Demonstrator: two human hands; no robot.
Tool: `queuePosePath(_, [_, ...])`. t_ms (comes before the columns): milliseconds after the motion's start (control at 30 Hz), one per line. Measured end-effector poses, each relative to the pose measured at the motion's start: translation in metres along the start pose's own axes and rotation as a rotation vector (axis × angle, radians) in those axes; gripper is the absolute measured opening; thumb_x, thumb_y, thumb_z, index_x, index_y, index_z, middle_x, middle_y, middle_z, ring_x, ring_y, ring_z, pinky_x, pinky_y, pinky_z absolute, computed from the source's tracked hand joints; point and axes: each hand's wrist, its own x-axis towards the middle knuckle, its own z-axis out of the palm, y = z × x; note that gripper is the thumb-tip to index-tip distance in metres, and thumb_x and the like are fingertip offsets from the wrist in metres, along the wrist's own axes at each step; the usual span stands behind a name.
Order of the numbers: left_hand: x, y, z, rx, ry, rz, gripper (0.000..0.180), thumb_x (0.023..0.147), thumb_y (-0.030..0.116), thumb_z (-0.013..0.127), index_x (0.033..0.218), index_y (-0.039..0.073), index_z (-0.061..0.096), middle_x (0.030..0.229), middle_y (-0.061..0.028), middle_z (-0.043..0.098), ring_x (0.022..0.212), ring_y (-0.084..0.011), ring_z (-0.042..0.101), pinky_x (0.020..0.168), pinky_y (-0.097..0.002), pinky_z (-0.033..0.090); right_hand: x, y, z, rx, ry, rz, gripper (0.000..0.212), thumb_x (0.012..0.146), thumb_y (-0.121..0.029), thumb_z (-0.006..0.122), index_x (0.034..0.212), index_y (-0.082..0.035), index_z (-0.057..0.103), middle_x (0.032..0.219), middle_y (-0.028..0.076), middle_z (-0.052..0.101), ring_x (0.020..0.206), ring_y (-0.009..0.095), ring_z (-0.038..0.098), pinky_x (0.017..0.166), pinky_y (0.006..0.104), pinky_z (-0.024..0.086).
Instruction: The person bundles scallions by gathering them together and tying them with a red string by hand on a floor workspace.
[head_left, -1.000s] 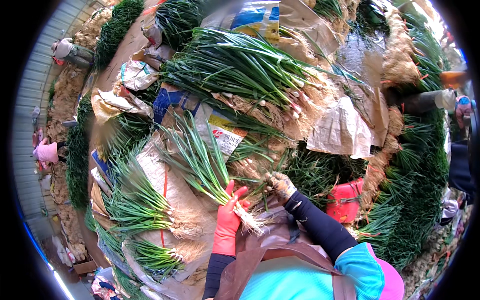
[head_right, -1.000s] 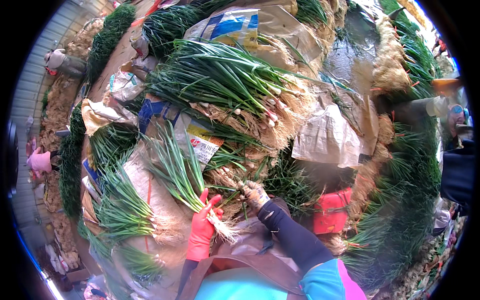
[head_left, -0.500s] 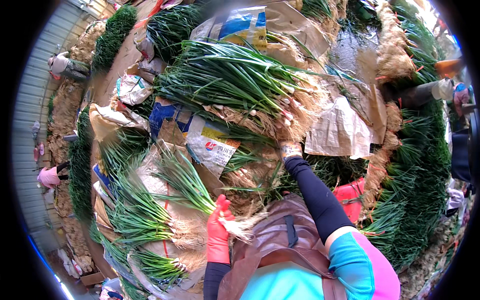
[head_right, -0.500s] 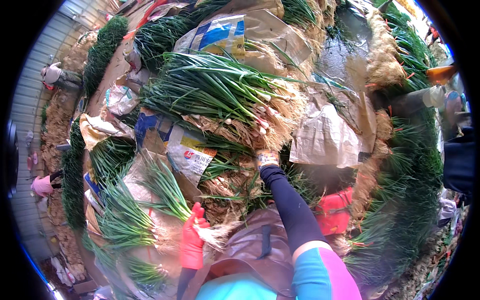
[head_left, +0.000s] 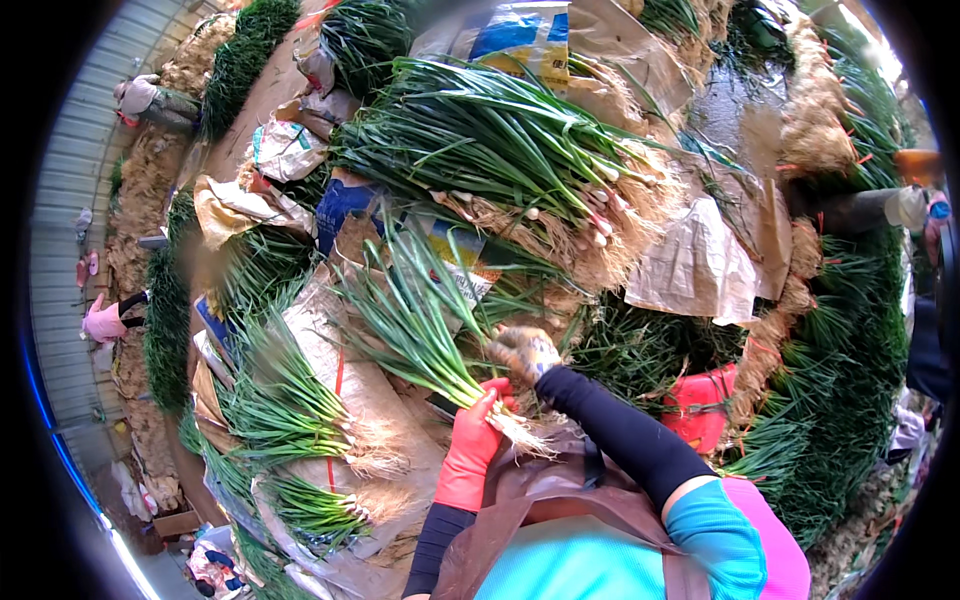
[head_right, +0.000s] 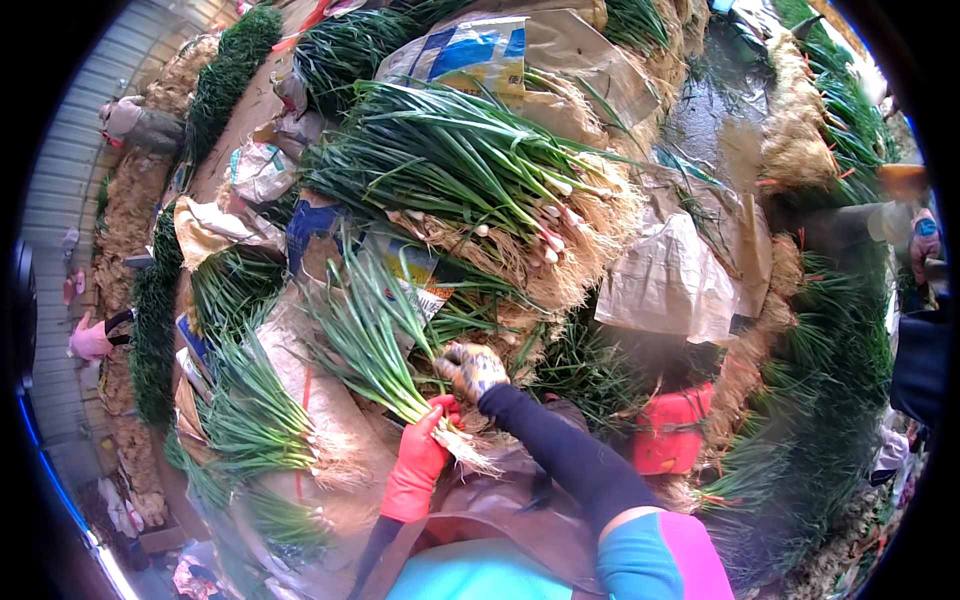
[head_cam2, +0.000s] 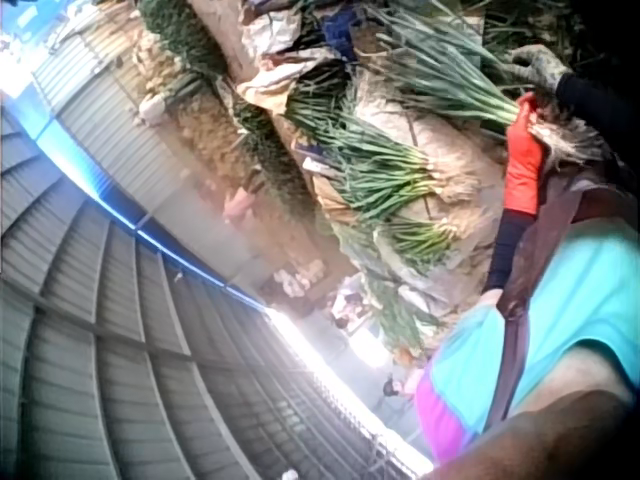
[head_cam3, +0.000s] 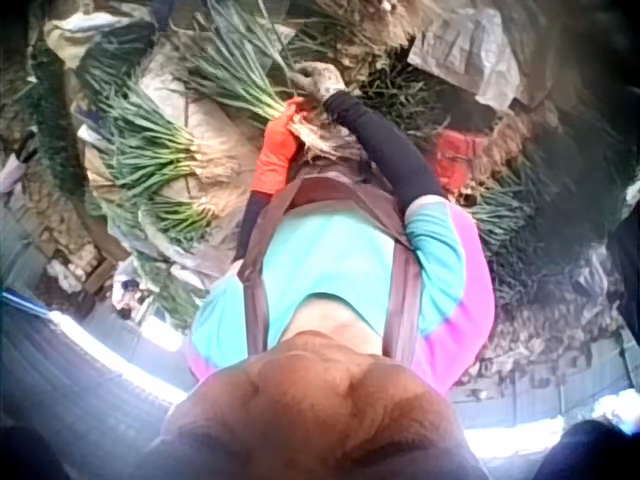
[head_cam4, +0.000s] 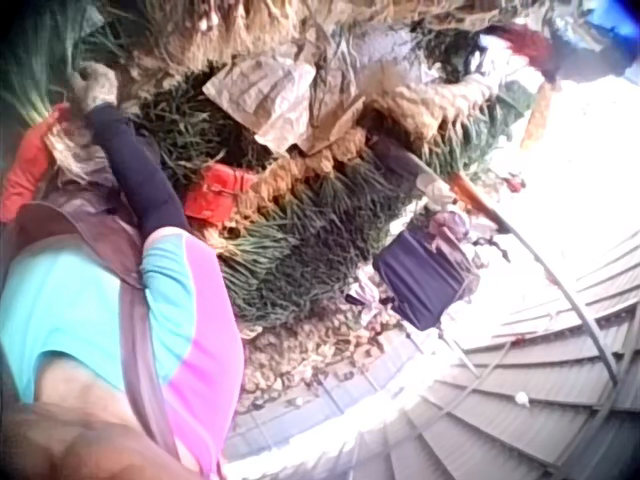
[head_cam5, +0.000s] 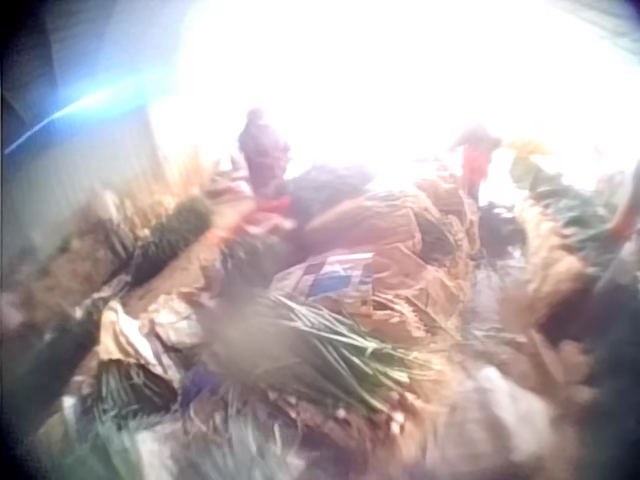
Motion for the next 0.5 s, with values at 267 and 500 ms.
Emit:
queuePosePath(267, [-0.011,0.015,-0.002,-0.224,-0.106,0.156,0.019,0.088,0.018,0.051,0.102,0.006,0.054,0.083,-0.0056,0.054,0.075,-0.0158,0.051,0.068,-0.0353,0.048,-0.013,0.033,-0.068,-0.7,0.002,0.086,0.029,0.08,-0.036,0.055,0.089,-0.01,0.064,0.089,0.014,0.063,0.084,0.03,0.061,0.074,0.04,0.049])
queuePosePath(500, [-0.005,0.037,0.0,-0.365,-0.098,0.212,0.058,0.089,0.015,0.048,0.139,0.03,0.022,0.111,-0.0071,0.056,0.072,-0.012,0.055,0.06,-0.0315,0.052,0.04,-0.02,-0.154,-0.895,0.49,-0.03,0.035,0.08,-0.04,0.059,0.1,-0.011,0.059,0.105,0.011,0.058,0.097,0.028,0.055,0.078,0.0389,0.046])
